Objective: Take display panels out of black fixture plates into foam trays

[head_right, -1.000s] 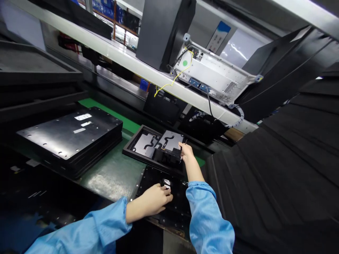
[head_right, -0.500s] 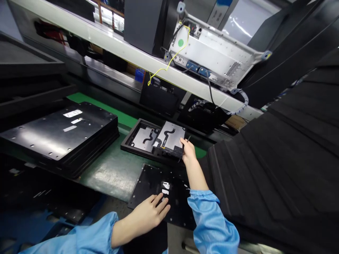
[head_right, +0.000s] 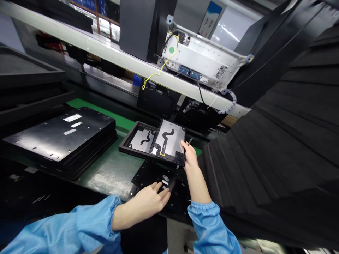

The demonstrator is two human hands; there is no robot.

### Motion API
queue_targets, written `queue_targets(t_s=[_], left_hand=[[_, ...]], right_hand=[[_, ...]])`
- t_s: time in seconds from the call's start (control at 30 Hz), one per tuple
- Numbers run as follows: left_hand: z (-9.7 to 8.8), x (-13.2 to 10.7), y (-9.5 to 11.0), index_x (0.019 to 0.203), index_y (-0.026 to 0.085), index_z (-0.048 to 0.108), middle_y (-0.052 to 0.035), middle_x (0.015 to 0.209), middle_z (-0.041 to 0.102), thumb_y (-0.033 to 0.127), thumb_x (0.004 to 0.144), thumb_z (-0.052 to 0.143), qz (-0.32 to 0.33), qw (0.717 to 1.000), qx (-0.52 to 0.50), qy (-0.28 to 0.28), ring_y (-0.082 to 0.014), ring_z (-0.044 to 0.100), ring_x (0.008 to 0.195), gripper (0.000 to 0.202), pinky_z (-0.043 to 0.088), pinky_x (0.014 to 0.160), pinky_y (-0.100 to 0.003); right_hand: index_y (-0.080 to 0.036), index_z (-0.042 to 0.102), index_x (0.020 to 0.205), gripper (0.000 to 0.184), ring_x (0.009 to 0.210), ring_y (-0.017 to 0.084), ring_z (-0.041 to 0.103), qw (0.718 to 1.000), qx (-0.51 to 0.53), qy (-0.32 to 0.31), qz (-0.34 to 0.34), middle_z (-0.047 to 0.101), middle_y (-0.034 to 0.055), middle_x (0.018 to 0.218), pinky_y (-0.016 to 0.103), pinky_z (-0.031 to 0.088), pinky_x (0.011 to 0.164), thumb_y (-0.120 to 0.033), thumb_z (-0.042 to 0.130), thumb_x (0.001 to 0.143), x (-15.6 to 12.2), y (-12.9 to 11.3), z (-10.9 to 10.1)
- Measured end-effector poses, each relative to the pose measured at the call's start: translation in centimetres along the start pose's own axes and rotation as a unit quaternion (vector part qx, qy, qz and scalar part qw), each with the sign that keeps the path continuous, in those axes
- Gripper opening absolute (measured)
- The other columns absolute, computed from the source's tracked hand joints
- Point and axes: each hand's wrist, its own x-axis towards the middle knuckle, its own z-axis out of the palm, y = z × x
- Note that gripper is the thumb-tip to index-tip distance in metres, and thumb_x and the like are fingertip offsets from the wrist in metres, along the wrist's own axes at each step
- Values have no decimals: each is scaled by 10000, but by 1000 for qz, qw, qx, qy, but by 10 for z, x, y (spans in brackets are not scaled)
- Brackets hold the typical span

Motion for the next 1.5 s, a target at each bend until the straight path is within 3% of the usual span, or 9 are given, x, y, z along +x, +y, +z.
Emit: queue_targets(t_s=[0.13,0.23,0.6,0.9,1.07,1.17,1.3,1.4,1.5], left_hand=[[18,-18,6,1427,95,688,-161,1407,751,177,1072,595,-25,1000,12,-1,-328,762,1227,376,661,930,-424],[32,-26,7,1463,109,684,-135,1488,712,181,1079,588,-46,998,35,5,-336,741,1286,402,651,1020,-434],[65,-12,17,1483,112,693,-131,1503,698,145,1060,582,-83,993,78,-19,-354,747,1271,440,686,977,-426],[75,-26,25,1508,145,671,-88,1536,681,207,1105,541,-58,995,62,44,-338,723,1319,428,649,1048,-442],[91,-34,30,1515,136,664,-117,1540,676,202,1106,547,-44,998,43,13,-334,715,1333,430,632,1052,-437],[85,-34,30,1515,140,659,-143,1536,677,174,1089,584,-57,998,11,-25,-341,695,1362,434,638,1037,-442],[60,-29,27,1296,141,748,-120,1340,785,409,1062,686,-81,988,-99,-92,-310,778,1174,360,679,847,-388],[56,-30,21,1344,159,708,-110,1403,755,447,1064,678,-92,984,-140,-55,-315,734,1254,403,645,1020,-468],[65,-39,9,1528,193,611,-141,1647,578,494,1061,667,-122,977,-174,-24,-380,551,1512,558,455,1259,-632]], right_hand=[[-188,767,968,289,763,191,755,1000,28,5,-8,792,22,837,281,656,674,-296,935,759,-8,1,-2],[-194,755,952,290,775,195,762,999,32,-1,-2,786,22,828,278,654,677,-305,937,756,-12,3,-1],[-195,755,963,307,788,200,767,998,55,11,-20,788,23,820,276,652,677,-308,937,743,-19,2,-5],[-191,751,943,330,797,214,773,998,55,17,4,791,23,788,287,644,686,-304,935,693,-24,7,-3],[-207,759,945,398,837,227,785,999,45,8,-8,814,22,832,302,658,725,-371,969,650,-23,10,-7],[-222,759,962,408,836,232,791,999,32,7,-15,819,19,834,312,665,724,-406,967,663,-22,13,-11],[-231,746,968,398,815,226,791,1000,27,4,-14,816,15,827,315,673,714,-412,957,682,-22,16,-11],[-232,741,971,412,818,233,797,1000,23,6,-4,817,16,828,325,684,724,-414,954,669,-28,14,-6],[-239,757,1012,445,852,266,816,1000,-1,0,-5,832,40,871,363,701,738,-460,937,669,-39,14,0]])
